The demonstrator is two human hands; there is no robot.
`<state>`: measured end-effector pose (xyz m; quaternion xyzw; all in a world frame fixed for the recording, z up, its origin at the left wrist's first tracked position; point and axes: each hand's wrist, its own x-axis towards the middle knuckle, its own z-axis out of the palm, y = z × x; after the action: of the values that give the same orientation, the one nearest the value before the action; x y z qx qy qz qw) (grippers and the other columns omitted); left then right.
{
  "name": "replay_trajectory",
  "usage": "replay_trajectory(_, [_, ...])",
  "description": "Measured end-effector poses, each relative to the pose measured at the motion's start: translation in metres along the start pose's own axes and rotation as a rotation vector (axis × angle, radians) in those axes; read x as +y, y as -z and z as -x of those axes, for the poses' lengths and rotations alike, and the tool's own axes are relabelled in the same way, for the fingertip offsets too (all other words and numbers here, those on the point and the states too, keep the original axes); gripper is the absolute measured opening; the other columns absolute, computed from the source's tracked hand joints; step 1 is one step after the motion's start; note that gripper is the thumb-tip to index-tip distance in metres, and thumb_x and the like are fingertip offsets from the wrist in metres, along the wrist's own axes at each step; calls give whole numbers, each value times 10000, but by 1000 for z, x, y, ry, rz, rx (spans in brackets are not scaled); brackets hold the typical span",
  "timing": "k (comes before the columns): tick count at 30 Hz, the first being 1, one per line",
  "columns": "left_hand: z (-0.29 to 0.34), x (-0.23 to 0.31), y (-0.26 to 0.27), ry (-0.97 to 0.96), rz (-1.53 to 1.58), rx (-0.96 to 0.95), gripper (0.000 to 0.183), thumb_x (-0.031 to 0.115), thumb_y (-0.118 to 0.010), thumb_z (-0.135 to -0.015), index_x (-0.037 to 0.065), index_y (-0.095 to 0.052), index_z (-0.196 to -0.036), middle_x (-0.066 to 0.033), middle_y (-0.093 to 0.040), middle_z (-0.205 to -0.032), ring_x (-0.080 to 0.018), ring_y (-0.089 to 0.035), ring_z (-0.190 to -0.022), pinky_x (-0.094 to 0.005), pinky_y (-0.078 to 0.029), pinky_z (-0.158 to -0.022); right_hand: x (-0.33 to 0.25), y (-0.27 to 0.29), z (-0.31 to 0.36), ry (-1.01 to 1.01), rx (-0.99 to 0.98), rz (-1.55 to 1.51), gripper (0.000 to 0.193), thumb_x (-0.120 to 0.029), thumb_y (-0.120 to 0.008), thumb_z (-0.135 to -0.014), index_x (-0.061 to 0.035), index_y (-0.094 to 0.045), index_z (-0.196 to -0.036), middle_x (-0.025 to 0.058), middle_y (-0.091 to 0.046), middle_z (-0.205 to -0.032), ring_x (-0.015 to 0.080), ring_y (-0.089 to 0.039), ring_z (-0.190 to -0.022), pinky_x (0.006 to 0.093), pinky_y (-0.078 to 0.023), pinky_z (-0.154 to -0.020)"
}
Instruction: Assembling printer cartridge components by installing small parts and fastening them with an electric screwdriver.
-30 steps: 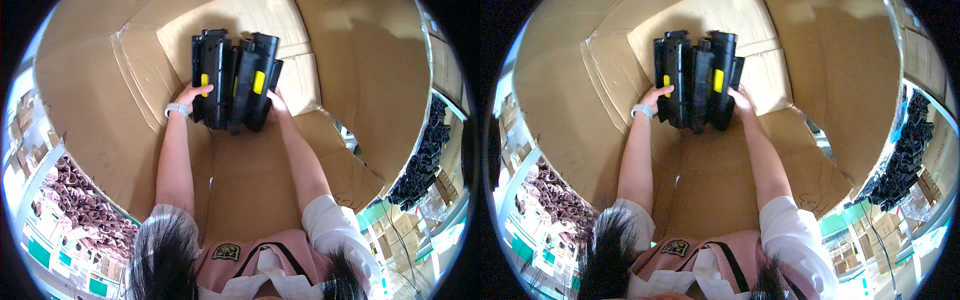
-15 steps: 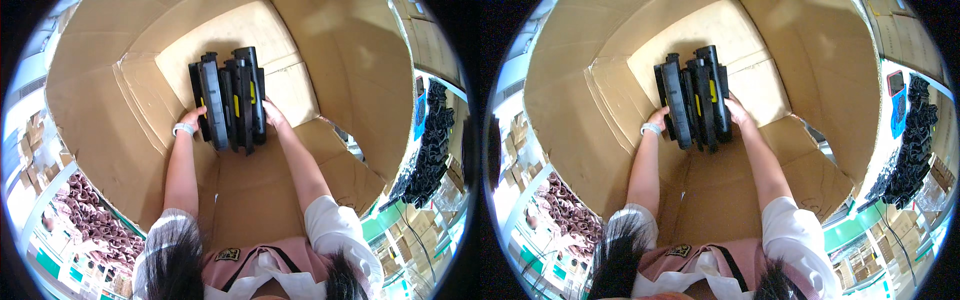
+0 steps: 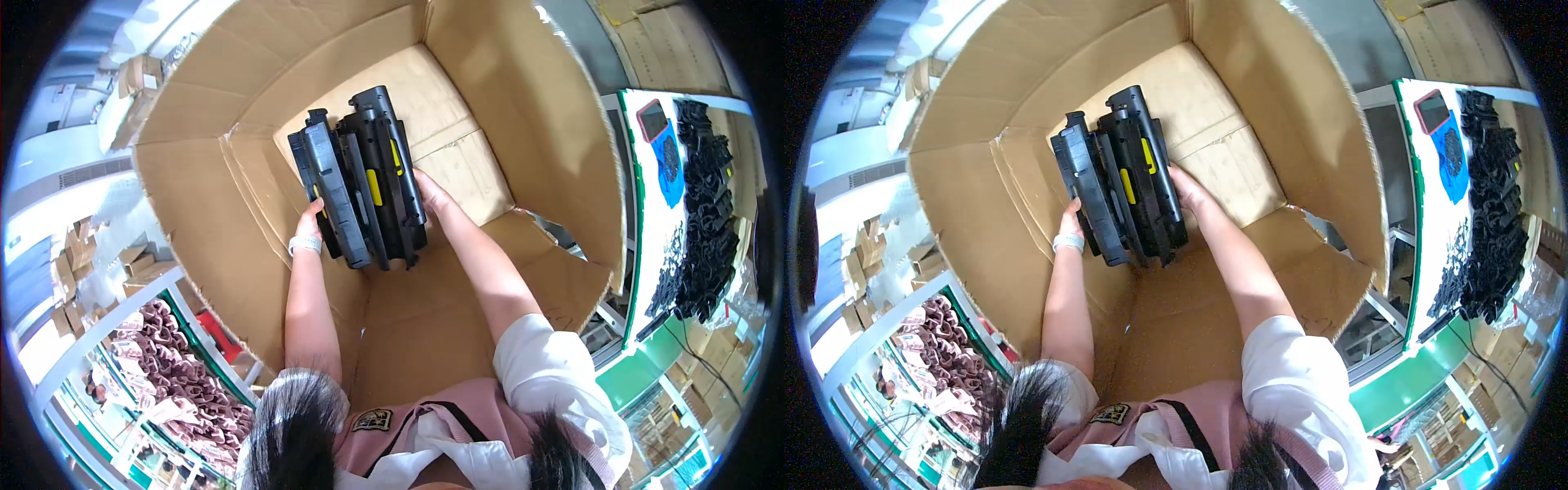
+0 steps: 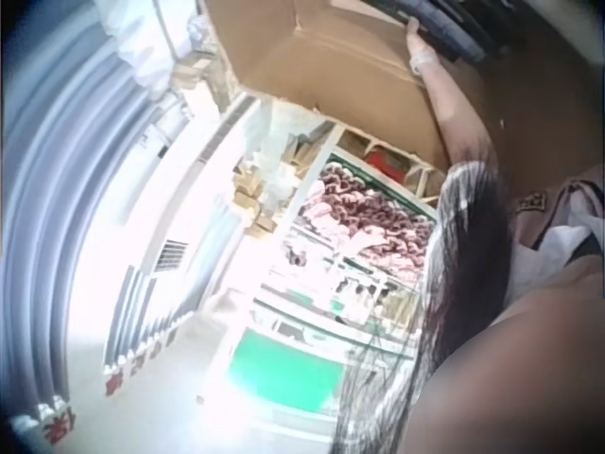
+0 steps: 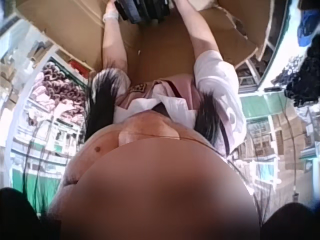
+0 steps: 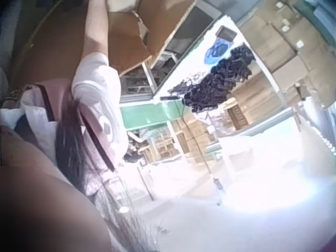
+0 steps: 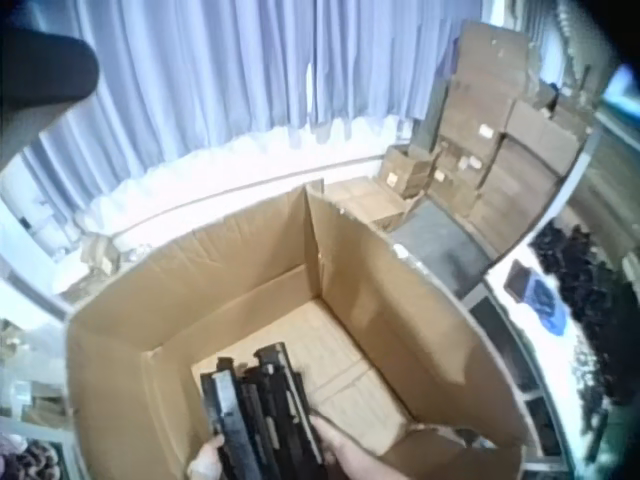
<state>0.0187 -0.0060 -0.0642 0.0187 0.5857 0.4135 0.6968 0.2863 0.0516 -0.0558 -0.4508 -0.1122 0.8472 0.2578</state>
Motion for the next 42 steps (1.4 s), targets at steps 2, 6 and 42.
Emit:
replay_trajectory(2, [17, 25, -23, -34, -7, -45, 502, 300, -709, -736, 28, -572, -1135, -108, -636, -1050, -277, -596, -964, -404, -467, -899, -24, -13, 15, 68, -18, 35, 525, -433, -524, -878, -70, -511, -1258, 113, -655, -1025, 194, -649, -872, 362, -541, -783])
replay_trajectory(6, [39, 70, -72, -233, -35, -53, 507, 414, -674, -766, 60, -582, -1118, -111, -645, -1000, -275, -605, -925, -450, -481, -874, -81, -40, 50, 114, -224, -53, 471, -401, -459, -912, -8, -596, -1133, 134, -655, -1023, 217, -648, -879, 348, -531, -812])
replay_trajectory(42, [350, -279, -634, 264, -435, -1264, 571, 507, -536, -862, 83, -536, -1243, -101, -632, -1123, -242, -640, -945, -395, -528, -829, -72, 304, 710, 1002, 123, -521, 249, -313, -555, -871, -74, -624, -867, 40, -635, -698, 132, -612, -545, 277, -541, -492])
